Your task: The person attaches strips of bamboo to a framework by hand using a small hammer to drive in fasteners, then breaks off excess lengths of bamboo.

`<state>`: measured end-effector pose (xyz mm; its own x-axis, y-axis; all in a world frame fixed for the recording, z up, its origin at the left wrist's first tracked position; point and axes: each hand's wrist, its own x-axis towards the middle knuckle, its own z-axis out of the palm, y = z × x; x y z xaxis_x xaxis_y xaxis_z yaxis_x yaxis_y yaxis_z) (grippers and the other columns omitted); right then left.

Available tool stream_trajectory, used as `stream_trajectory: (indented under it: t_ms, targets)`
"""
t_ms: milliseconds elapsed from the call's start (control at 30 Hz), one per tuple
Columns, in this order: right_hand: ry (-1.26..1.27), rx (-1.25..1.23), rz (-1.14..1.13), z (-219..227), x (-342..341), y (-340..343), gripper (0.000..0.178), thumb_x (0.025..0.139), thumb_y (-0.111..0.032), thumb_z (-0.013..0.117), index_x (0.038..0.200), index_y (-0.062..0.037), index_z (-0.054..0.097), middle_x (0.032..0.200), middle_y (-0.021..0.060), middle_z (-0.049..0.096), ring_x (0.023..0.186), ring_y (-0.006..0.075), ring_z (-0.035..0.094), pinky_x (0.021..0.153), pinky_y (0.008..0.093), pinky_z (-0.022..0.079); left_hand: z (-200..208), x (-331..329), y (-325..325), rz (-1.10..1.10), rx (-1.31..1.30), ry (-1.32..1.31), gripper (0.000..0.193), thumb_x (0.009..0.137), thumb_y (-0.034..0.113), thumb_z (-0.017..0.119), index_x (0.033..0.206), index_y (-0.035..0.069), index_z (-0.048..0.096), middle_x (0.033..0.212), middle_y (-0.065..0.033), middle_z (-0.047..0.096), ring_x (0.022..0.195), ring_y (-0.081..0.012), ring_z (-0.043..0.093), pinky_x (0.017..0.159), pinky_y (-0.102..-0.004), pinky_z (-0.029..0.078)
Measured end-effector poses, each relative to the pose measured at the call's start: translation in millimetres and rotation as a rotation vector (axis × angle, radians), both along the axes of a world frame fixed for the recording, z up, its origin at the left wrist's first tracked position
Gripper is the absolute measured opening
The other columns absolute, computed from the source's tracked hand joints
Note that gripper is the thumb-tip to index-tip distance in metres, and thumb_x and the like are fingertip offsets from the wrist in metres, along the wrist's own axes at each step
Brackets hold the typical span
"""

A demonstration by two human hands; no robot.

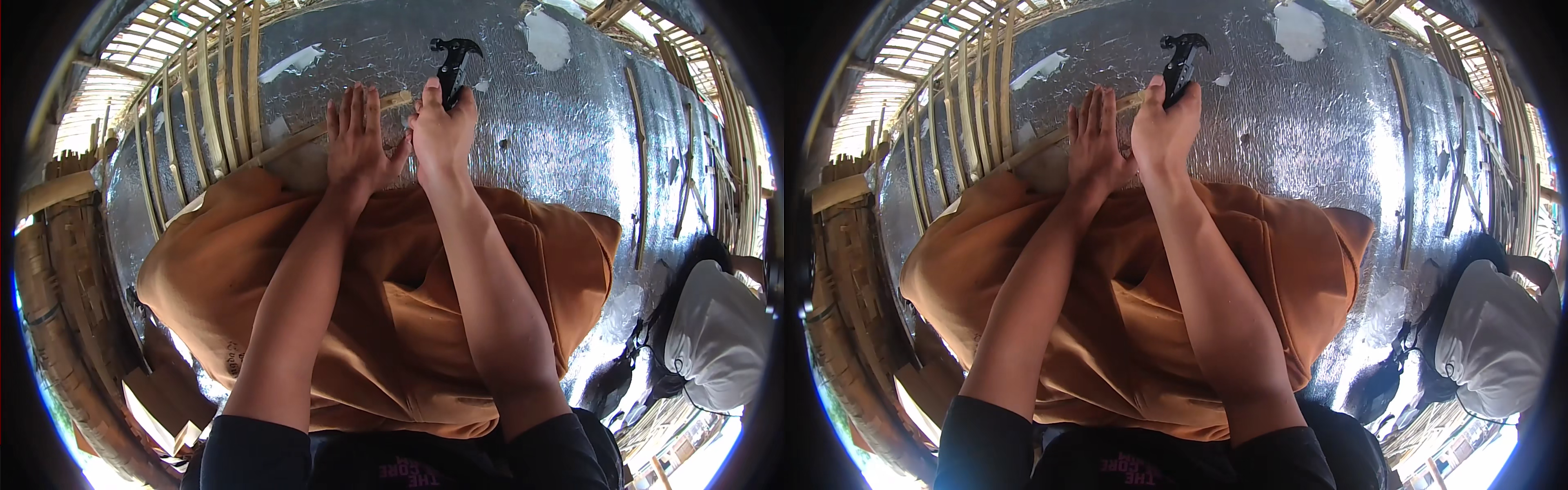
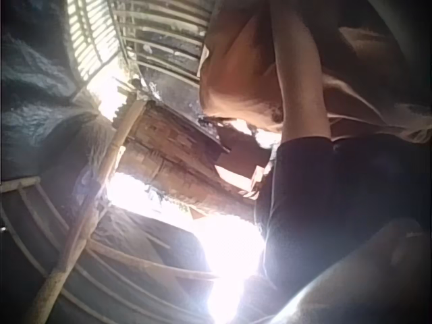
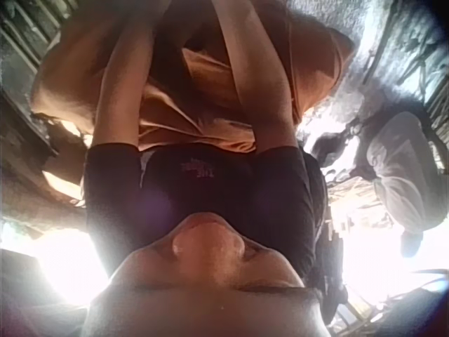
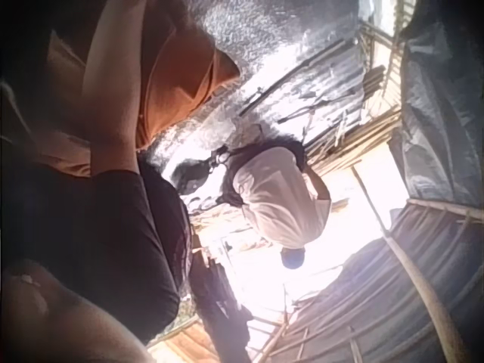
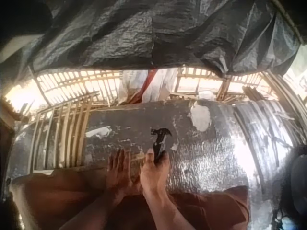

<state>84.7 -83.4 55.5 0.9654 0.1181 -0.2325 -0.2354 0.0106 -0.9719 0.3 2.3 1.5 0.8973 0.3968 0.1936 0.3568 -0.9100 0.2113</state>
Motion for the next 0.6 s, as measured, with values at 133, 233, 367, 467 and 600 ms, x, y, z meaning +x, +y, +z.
stream_trajectory:
  t_ms: [133,233,367,467,600]
  targets:
    - [-0.025,-0.058,0.004,-2,1,0,0.023,0.101,-0.018,0.061,0.102,0.0041,0.057,0.091,0.0163,0.067,0.082,0.0279,0.067,0.075,0.0403,0.051,1,0,0,0.006,-0.001,0.000,0.094,0.087,0.054,0.064,0.156,-0.001,0.028,0.161,-0.0247,0.032,0.153,-0.0371,0.025,0.127,-0.0568,0.010]
    - [-0.014,-0.034,0.008,-2,1,0,0.023,0.101,-0.018,0.061,0.102,0.0038,0.057,0.092,0.0159,0.066,0.082,0.0271,0.067,0.075,0.0399,0.051,1,1,-1,0.008,-0.006,0.004,0.094,0.087,0.053,0.064,0.155,-0.002,0.029,0.160,-0.0246,0.032,0.153,-0.0369,0.025,0.127,-0.0569,0.010]
    - [0.007,-0.023,0.015,-1,0,1,0.022,0.101,-0.018,0.061,0.103,0.0035,0.057,0.093,0.0155,0.066,0.082,0.0262,0.065,0.076,0.0390,0.051,1,-1,0,0.007,-0.009,0.004,0.094,0.087,0.052,0.065,0.154,-0.003,0.030,0.160,-0.0247,0.032,0.153,-0.0368,0.026,0.127,-0.0569,0.010]
    - [0.010,0.005,0.039,-6,1,0,0.019,0.103,-0.021,0.060,0.100,-0.0050,0.051,0.081,0.0056,0.057,0.066,0.0153,0.055,0.058,0.0312,0.043,1,0,-1,0.006,-0.010,0.004,0.094,0.087,0.051,0.065,0.154,-0.004,0.030,0.160,-0.0248,0.033,0.153,-0.0368,0.026,0.127,-0.0568,0.010]
    - [-0.040,-0.032,0.048,-12,3,1,0.018,0.105,-0.023,0.060,0.099,-0.0094,0.049,0.075,0.0007,0.053,0.058,0.0101,0.050,0.049,0.0276,0.040,0,1,-1,0.011,-0.009,0.009,0.094,0.087,0.052,0.065,0.154,-0.004,0.030,0.160,-0.0247,0.034,0.153,-0.0369,0.026,0.127,-0.0566,0.009]
